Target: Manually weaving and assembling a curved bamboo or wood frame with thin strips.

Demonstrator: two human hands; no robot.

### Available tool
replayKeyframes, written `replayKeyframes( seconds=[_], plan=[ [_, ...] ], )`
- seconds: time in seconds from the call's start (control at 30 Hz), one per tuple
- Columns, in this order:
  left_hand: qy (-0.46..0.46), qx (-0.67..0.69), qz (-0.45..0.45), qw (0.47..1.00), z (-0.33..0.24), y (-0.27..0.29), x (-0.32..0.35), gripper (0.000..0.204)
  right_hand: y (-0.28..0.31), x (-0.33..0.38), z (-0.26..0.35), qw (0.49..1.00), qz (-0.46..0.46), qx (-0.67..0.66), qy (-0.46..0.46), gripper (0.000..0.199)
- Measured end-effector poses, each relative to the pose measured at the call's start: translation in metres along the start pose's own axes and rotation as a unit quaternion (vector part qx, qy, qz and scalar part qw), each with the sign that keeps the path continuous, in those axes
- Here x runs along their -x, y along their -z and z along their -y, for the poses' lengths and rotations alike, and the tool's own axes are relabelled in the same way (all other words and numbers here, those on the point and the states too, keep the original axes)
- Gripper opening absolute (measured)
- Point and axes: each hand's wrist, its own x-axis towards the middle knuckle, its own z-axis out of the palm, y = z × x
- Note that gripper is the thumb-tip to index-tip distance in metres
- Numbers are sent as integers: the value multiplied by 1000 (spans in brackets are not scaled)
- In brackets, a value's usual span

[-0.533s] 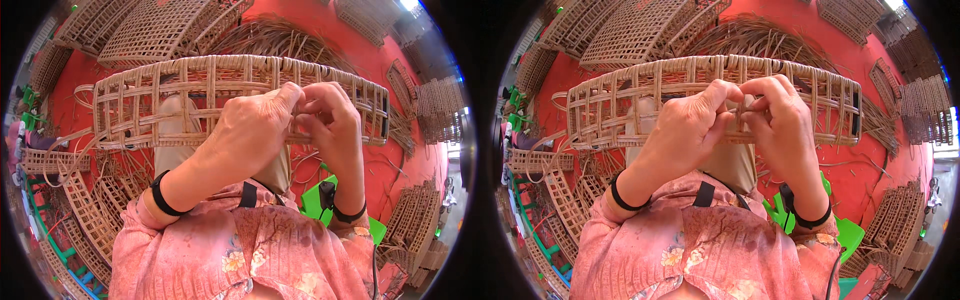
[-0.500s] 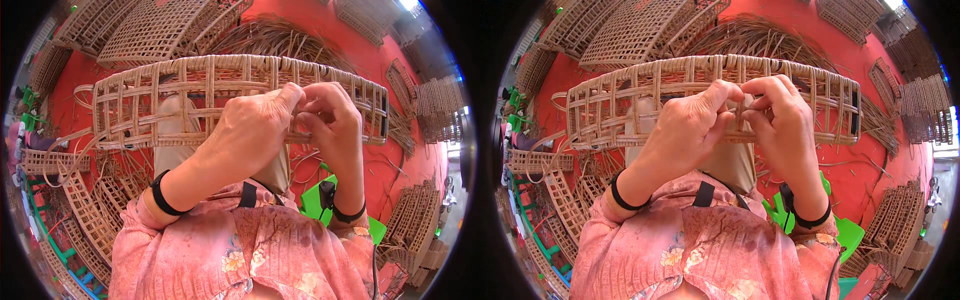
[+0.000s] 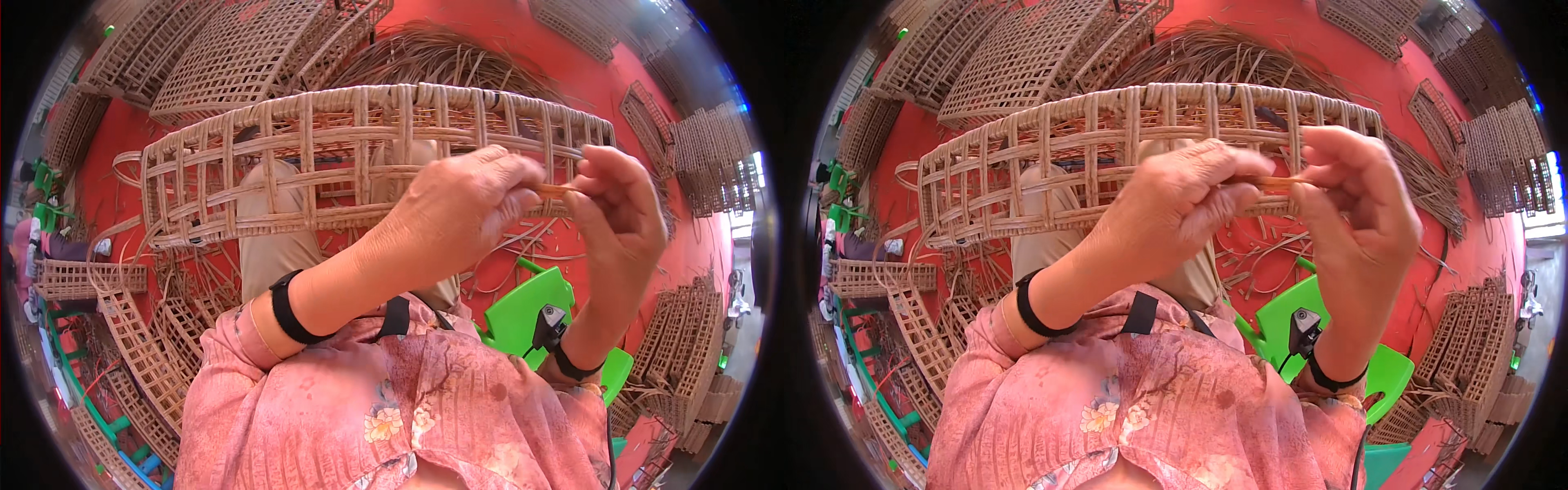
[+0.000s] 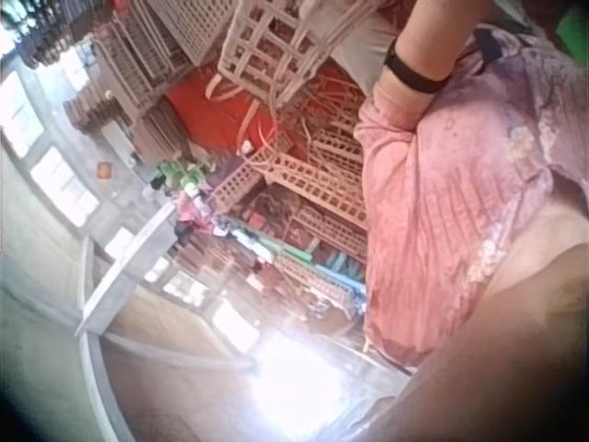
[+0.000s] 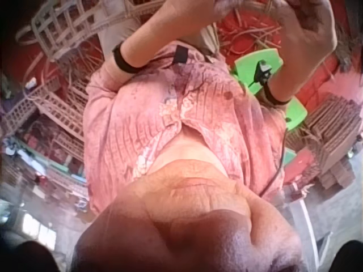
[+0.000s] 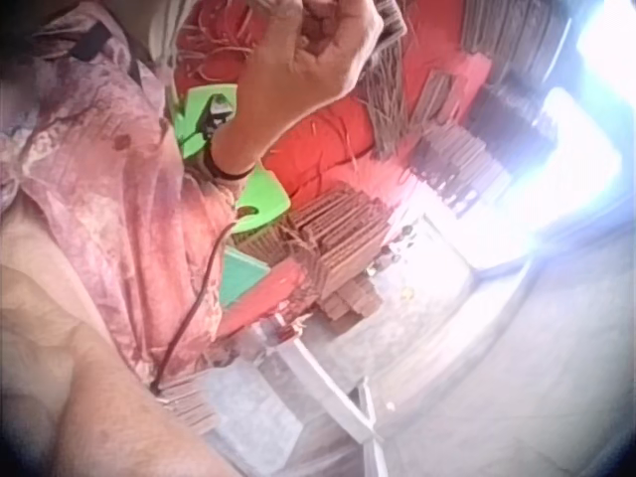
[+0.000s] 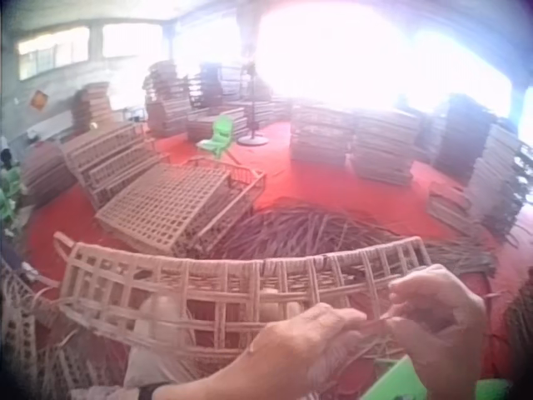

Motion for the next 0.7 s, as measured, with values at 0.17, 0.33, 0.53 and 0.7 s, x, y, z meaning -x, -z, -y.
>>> replayKeyframes(
  seconds=[0.17,0.33,0.53,0.7],
  plan=[
    [187,-52,-10,981,-26,16,-1,18,-9,-6,-21,999,1,-36,-37,27],
    [173,-228,110,952,-19,14,-4,21,-11,-19,-38,928,144,331,90,14],
    [217,-186,119,951,-14,10,-8,22,-4,-30,-35,912,151,370,95,13],
    [221,-175,125,951,-16,9,-9,24,-5,-31,-36,944,142,281,104,13]
  ],
)
